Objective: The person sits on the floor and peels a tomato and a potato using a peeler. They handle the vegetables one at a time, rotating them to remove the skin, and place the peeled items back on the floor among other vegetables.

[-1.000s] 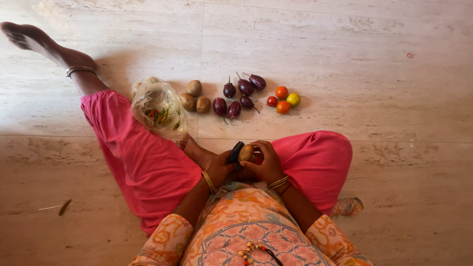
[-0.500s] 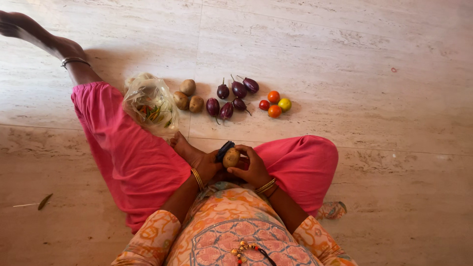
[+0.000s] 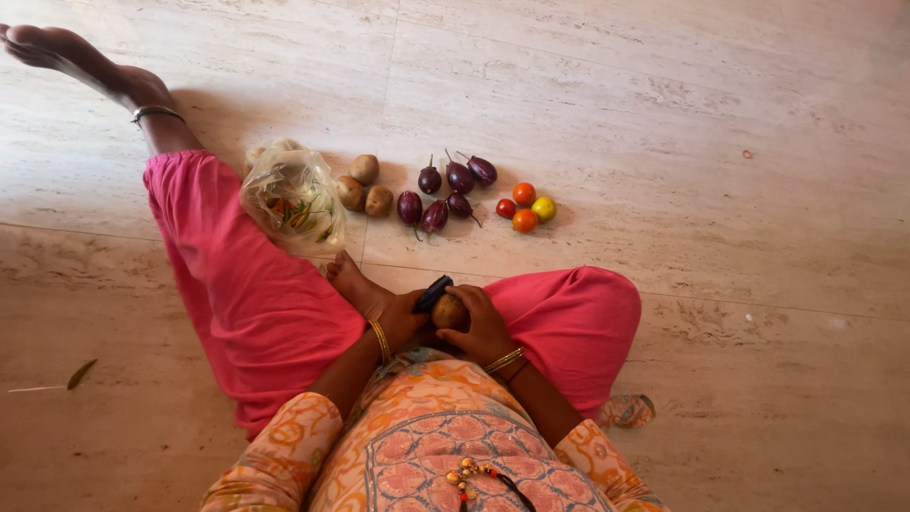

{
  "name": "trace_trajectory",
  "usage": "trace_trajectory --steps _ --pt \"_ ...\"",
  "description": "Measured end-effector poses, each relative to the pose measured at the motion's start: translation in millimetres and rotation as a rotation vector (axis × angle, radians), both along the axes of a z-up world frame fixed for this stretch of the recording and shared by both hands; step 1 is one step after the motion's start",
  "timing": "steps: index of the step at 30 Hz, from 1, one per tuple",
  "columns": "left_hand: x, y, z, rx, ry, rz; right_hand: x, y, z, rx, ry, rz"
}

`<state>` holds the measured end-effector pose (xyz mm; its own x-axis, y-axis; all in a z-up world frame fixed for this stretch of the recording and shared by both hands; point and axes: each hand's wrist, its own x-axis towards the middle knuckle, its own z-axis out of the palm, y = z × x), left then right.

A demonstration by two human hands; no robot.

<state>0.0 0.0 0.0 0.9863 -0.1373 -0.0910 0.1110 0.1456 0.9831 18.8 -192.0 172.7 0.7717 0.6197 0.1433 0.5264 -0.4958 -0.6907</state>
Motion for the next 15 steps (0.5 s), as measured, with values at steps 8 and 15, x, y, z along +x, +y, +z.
trace_trajectory --steps 8,15 --pt "0 7 11 0.304 -0.018 -0.078 5 0 -6 0.015 -0.156 -0.115" --pt "-1 3 4 -0.043 -0.036 -0.063 -8 9 19 0.129 0.083 -0.037"
